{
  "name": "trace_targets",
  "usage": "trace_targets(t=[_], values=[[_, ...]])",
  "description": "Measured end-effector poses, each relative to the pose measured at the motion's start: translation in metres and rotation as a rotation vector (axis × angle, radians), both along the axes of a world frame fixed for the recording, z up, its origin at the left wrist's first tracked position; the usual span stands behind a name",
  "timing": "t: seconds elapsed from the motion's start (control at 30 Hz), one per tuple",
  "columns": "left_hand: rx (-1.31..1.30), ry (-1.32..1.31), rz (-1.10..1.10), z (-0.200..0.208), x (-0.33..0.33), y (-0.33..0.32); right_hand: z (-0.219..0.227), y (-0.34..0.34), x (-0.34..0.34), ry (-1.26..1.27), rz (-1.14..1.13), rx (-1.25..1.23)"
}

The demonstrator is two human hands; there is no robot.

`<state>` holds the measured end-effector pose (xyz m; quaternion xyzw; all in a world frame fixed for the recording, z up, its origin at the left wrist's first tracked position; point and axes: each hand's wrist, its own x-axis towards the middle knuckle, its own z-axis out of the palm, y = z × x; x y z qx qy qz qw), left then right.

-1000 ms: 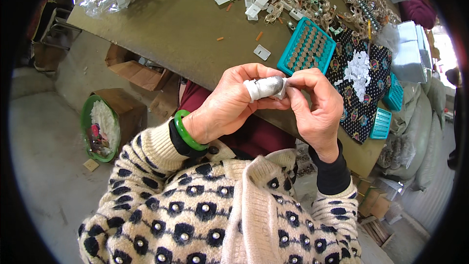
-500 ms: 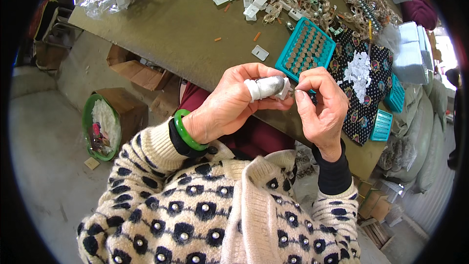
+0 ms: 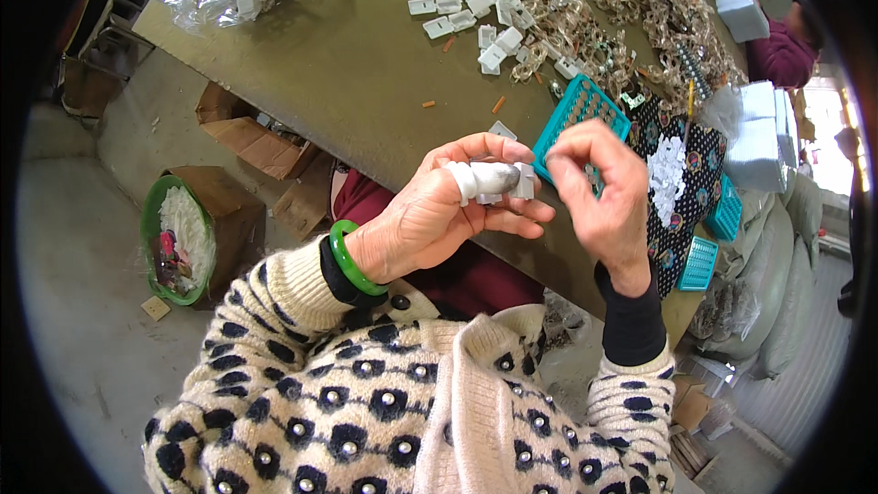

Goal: The person repeatedly picks small white plastic housings and metal pins from a table, inserts the pins into the housings, and places the assembled units into a blue tray. The person handles items one at a time and continues the cycle throughout the clip.

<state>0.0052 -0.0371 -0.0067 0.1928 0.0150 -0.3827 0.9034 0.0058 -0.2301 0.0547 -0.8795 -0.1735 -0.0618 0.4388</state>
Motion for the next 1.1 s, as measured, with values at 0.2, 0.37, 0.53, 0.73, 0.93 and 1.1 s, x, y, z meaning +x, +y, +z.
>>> trace_targets(t=[0.2, 0.37, 0.53, 0.73, 0.93, 1.1], values=[[0.005, -0.021, -0.021, -0.008, 0.011, 0.009, -0.024, 0.002, 0.068, -0.468, -0.149, -0.779], [-0.018, -0.028, 0.035, -0.011, 0.015, 0.013, -0.038, 0.005, 0.088, -0.293, -0.147, -1.132], [-0.064, -0.044, 0.018, -0.012, 0.025, 0.020, -0.024, 0.004, 0.089, -0.085, -0.235, -0.710], [0.068, -0.092, 0.169, -0.003, 0.032, 0.015, -0.008, 0.014, 0.056, 0.347, -0.306, 0.573], [0.201, -0.200, 0.260, 0.010, 0.032, 0.010, -0.018, 0.049, 0.013, 0.192, -0.325, 0.863], [0.358, -0.307, 0.320, 0.015, 0.028, 0.006, -0.026, 0.052, 0.001, 0.132, -0.234, 0.914]])
